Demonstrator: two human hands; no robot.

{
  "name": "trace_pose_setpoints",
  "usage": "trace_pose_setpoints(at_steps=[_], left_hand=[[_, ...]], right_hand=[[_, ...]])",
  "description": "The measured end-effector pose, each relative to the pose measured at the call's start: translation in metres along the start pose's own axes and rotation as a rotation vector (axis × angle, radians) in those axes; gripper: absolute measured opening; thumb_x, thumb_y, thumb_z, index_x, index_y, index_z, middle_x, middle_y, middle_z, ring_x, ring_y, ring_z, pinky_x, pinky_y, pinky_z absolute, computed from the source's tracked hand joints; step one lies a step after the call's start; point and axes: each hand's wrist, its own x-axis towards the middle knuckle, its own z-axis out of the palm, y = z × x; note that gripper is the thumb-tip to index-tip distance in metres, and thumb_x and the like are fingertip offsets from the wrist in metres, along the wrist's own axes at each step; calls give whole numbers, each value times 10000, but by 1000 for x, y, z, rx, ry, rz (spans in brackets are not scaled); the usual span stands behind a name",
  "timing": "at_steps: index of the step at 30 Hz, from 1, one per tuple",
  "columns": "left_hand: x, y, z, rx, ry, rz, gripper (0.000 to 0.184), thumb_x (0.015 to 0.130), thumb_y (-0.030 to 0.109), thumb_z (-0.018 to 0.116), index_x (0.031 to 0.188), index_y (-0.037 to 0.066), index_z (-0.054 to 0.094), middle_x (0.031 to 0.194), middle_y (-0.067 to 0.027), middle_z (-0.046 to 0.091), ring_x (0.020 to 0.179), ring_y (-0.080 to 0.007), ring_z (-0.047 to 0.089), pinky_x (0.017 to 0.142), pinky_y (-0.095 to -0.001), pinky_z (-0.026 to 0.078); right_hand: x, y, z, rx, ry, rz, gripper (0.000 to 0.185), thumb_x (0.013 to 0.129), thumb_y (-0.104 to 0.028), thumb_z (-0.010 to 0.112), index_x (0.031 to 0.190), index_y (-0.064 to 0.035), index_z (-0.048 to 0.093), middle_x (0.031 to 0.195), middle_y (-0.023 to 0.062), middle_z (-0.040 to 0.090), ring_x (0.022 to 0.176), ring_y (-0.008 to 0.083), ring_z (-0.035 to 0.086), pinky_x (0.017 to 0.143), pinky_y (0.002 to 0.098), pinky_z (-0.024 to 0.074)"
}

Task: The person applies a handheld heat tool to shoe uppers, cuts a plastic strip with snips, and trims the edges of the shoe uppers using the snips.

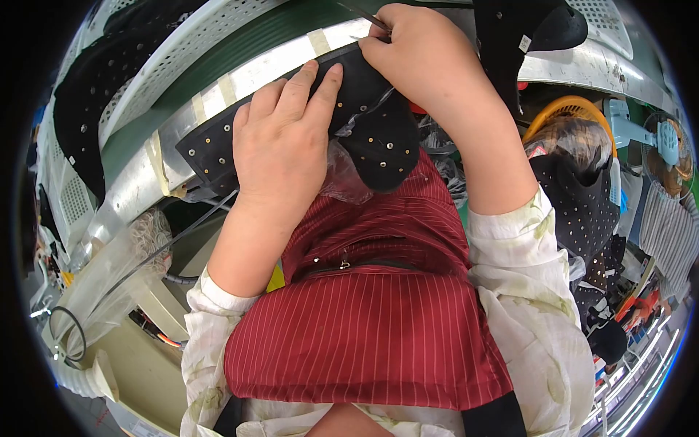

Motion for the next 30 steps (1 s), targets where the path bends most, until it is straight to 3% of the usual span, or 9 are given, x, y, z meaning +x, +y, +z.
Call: trace_pose_setpoints(at_steps=[5,7,13,17,19,23,25,30], left_hand=[[3,0,4,6,45,11,409,732,152,562,1133,118,634,1067,-14,595,840,-189,491,698,-310,389],[7,2,3,18,-6,-19,425,730,155,560,1146,99,625,962,-2,569,822,-187,479,676,-315,378],[21,8,-6,31,-119,-31,412,735,162,575,1136,92,637,867,-7,510,829,-187,479,678,-334,364],[26,3,-3,56,-44,1,396,717,164,622,1104,85,655,897,-13,532,856,-193,508,706,-338,382],[29,2,-1,-72,-12,-15,337,715,159,653,1041,75,670,942,-50,567,896,-225,542,741,-368,415],[35,-15,18,-417,40,-160,308,732,196,683,1006,56,660,977,-100,587,940,-276,558,805,-402,432],[37,-16,18,-549,3,-300,306,751,241,695,978,41,650,978,-124,589,966,-304,551,844,-412,432],[36,-15,18,-521,-11,-275,374,717,266,734,1000,38,648,987,-119,589,981,-305,550,866,-399,430]], right_hand=[[8,-5,-7,-49,-58,-13,224,798,-195,622,799,26,590,641,74,578,582,109,532,537,271,432],[10,-28,-20,-23,-123,127,203,749,-154,628,795,43,636,727,215,643,690,305,653,647,374,500],[12,-34,-22,-50,-153,195,193,749,-152,626,786,37,640,730,213,644,677,300,647,642,370,502],[12,-22,-16,-40,-143,163,194,754,-161,622,792,27,647,733,209,649,685,300,650,647,370,505],[15,1,-3,-75,-106,26,212,803,-188,610,791,22,587,620,80,570,569,116,532,535,272,432],[10,8,3,-103,-63,9,212,806,-198,615,812,12,585,602,87,558,559,120,533,528,279,429],[6,10,4,-175,28,-101,221,824,-232,587,886,-22,617,743,151,632,658,267,622,642,358,494],[-8,12,6,-54,99,-135,227,832,-239,595,892,-20,612,803,148,645,742,295,634,675,376,494]])
